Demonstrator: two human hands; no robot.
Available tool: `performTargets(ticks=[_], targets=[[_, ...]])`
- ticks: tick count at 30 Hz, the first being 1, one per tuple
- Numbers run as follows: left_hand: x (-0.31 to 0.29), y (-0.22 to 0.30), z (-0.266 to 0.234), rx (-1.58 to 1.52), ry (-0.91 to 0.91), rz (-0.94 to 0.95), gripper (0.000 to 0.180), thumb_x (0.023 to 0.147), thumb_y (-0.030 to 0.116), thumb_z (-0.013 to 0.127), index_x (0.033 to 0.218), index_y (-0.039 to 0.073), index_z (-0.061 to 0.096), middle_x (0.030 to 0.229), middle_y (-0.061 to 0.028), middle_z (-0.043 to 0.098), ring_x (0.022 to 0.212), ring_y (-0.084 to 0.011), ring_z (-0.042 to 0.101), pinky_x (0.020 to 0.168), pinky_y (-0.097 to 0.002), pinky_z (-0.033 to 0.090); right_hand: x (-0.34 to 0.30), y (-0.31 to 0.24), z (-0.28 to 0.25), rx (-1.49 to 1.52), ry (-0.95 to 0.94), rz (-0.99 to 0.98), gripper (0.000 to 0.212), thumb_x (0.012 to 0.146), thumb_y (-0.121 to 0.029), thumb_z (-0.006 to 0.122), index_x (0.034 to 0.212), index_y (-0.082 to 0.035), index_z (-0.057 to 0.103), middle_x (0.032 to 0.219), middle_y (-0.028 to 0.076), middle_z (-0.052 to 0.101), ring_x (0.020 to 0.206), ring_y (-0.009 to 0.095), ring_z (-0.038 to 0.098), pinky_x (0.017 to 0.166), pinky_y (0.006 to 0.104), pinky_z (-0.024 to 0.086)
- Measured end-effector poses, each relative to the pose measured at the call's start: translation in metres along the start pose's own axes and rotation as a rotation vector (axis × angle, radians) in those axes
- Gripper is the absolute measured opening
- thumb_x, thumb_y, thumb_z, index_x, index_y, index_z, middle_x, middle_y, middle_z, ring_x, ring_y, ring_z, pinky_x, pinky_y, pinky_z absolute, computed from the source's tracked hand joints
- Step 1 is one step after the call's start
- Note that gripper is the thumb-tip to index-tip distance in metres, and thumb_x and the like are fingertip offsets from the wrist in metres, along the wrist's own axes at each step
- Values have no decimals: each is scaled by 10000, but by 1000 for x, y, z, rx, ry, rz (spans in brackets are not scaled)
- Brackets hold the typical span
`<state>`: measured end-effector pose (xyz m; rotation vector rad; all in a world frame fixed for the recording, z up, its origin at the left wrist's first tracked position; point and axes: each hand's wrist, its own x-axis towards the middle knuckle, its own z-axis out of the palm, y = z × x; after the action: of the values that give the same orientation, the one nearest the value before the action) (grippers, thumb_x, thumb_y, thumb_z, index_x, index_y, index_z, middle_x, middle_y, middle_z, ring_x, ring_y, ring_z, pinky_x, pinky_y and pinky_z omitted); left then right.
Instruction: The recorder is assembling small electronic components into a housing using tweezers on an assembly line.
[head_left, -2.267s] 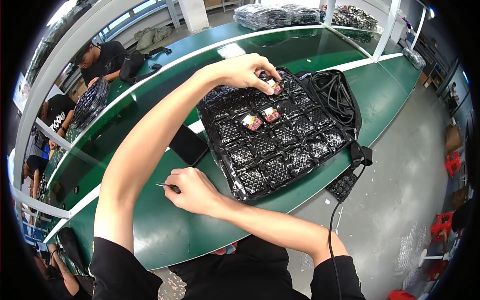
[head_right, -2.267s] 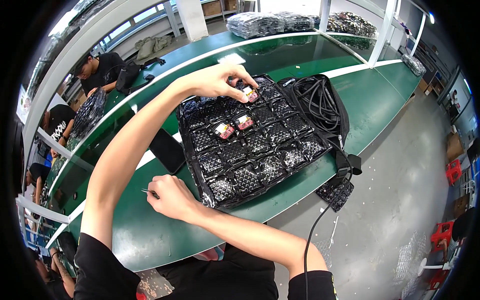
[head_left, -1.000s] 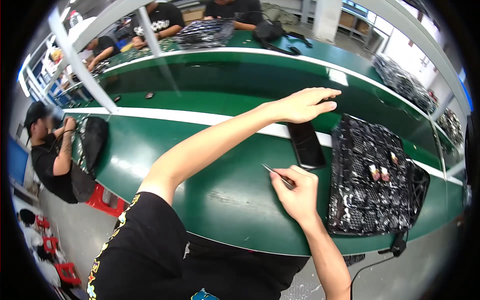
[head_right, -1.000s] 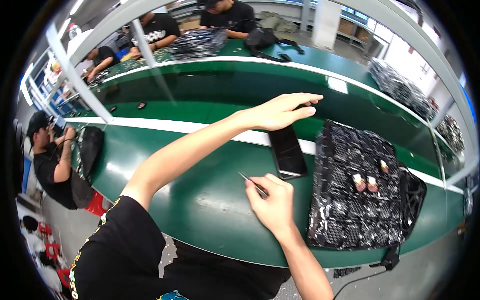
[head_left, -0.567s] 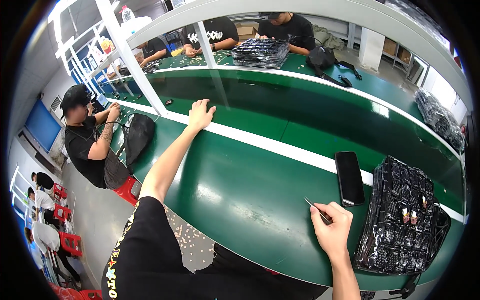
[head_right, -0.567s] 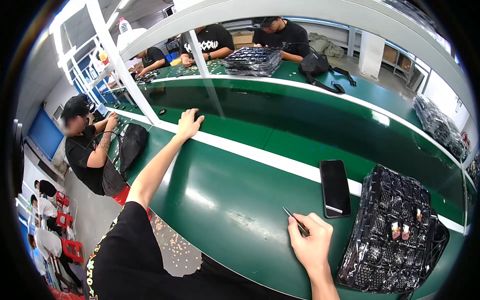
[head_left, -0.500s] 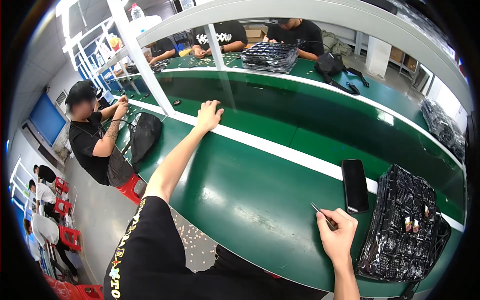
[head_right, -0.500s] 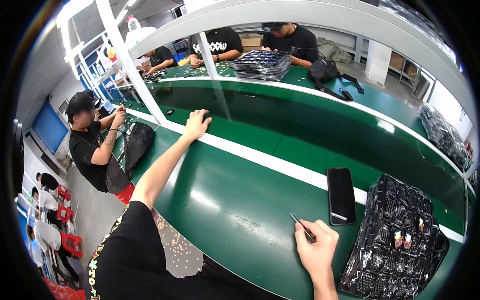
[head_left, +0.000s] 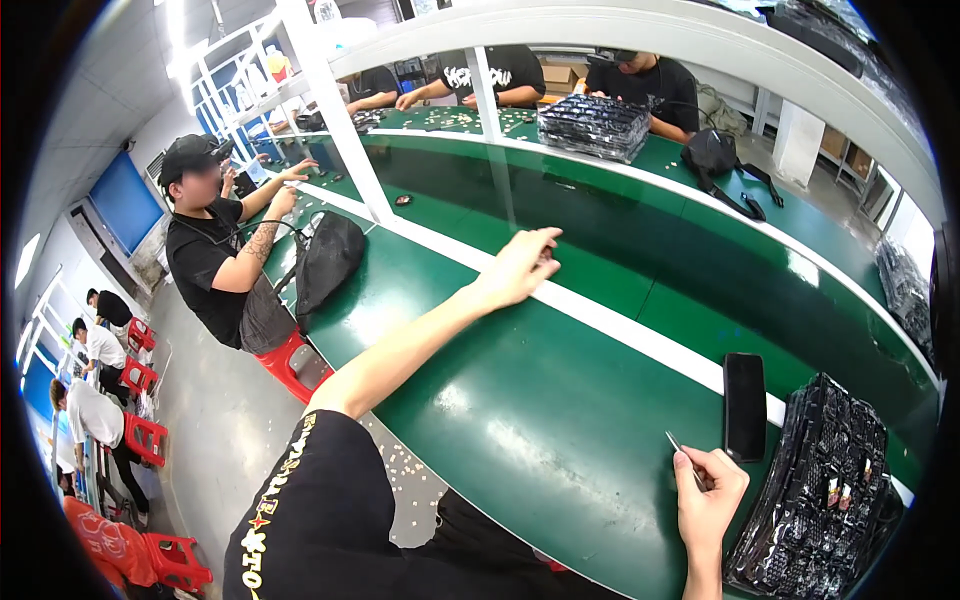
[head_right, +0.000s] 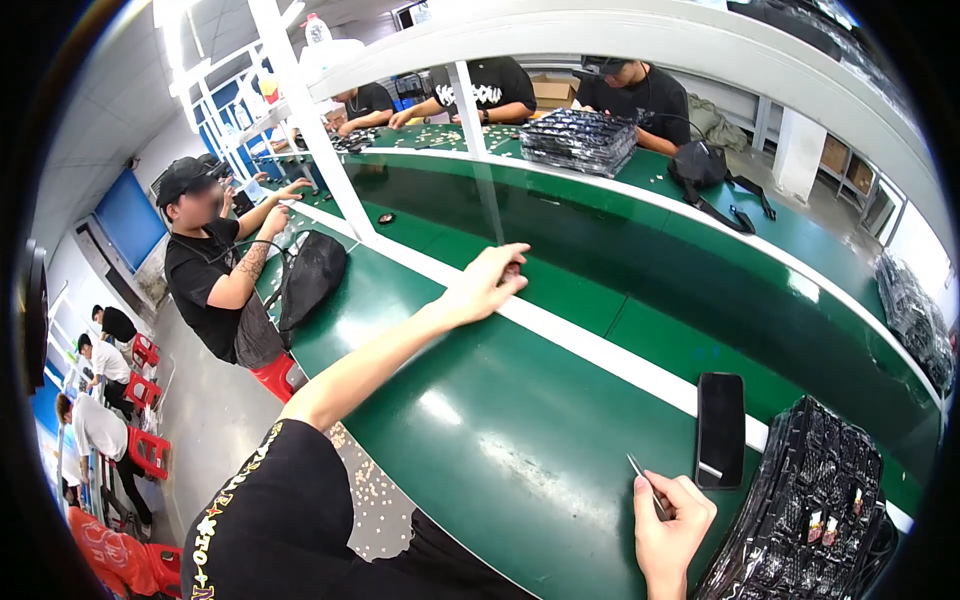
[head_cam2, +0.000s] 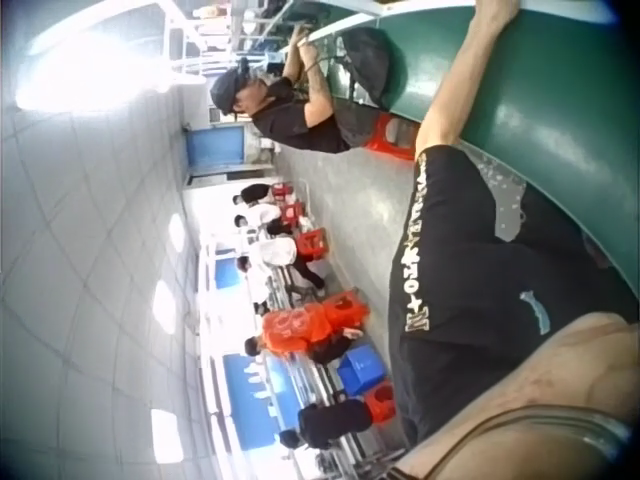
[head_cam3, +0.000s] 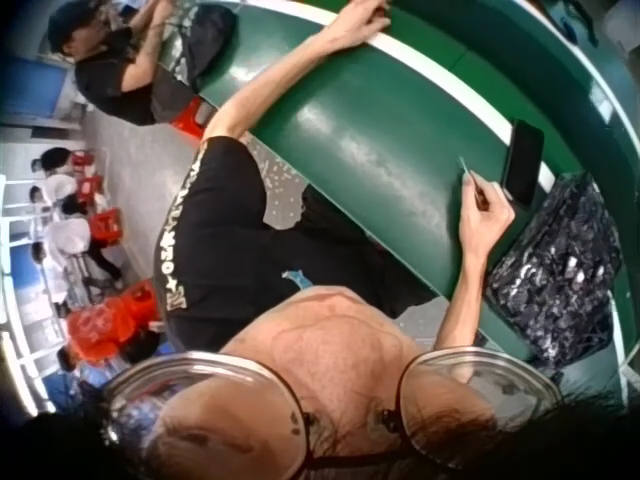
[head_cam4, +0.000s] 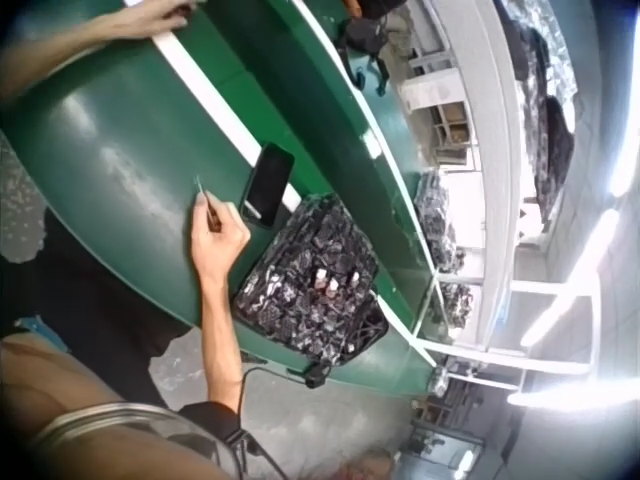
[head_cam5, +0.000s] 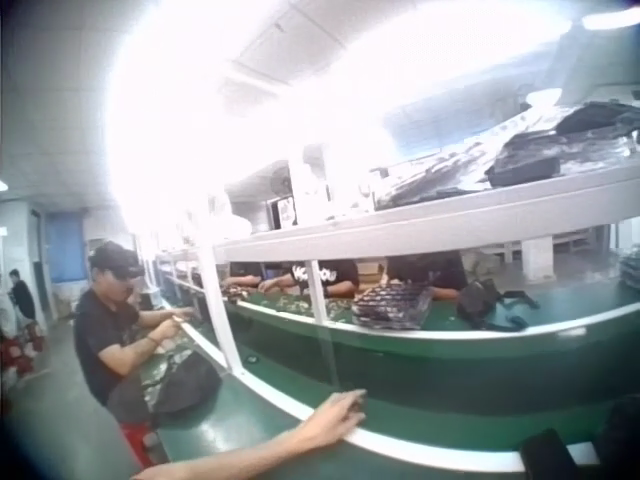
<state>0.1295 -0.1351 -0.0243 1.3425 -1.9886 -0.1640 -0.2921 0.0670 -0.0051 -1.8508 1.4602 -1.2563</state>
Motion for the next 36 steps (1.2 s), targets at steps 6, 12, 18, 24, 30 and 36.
performTargets(ticks=[6, 12, 18, 24, 30, 36], targets=[[-58, 161, 15, -468, -604, 283, 701, 988, 57, 697, 1649, 37, 466, 1405, -190, 642, 1292, -352, 652, 1117, -442, 536, 5, -3, -1, 116, 0, 104, 111, 937, 0, 849, 1022, 70, 833, 687, 13, 590, 609, 43, 472, 544, 262, 326], [-68, 161, 18, -484, -557, 235, 776, 918, 48, 796, 1639, 46, 510, 1593, -193, 585, 1443, -390, 598, 1226, -467, 481, 10, -1, 9, 116, -23, 75, 101, 926, 3, 847, 1017, 46, 849, 679, 13, 609, 594, 39, 473, 537, 261, 332], [-69, 154, 22, -252, -447, 257, 614, 865, 231, 953, 1401, 73, 698, 1306, -112, 652, 1253, -316, 618, 1096, -441, 500, 4, -3, 5, 79, -31, 96, 108, 931, 8, 849, 1035, 34, 857, 673, -6, 580, 595, 24, 455, 531, 252, 308], [-70, 150, 23, -276, -439, 277, 517, 874, 205, 933, 1337, 87, 734, 1265, -93, 662, 1202, -297, 615, 1066, -427, 483, 8, 0, 5, 223, -75, 264, 107, 980, 1, 841, 1074, 50, 855, 732, -65, 582, 648, -13, 465, 548, 222, 298], [-70, 145, 26, -344, -436, 346, 449, 874, 243, 935, 1270, 128, 756, 1156, -18, 701, 1056, -231, 627, 1074, -407, 418, 23, -25, 9, 347, -210, 493, 129, 1020, -83, 827, 1095, 16, 864, 762, -30, 728, 631, -20, 532, 558, 179, 358], [-70, 149, 26, -371, -532, 300, 457, 853, 251, 951, 1244, 119, 756, 997, 21, 669, 880, -162, 555, 976, -347, 359, 29, -14, 27, 412, -166, 277, 80, 981, 12, 832, 1051, 36, 862, 789, -22, 715, 659, -13, 539, 568, 185, 368]])
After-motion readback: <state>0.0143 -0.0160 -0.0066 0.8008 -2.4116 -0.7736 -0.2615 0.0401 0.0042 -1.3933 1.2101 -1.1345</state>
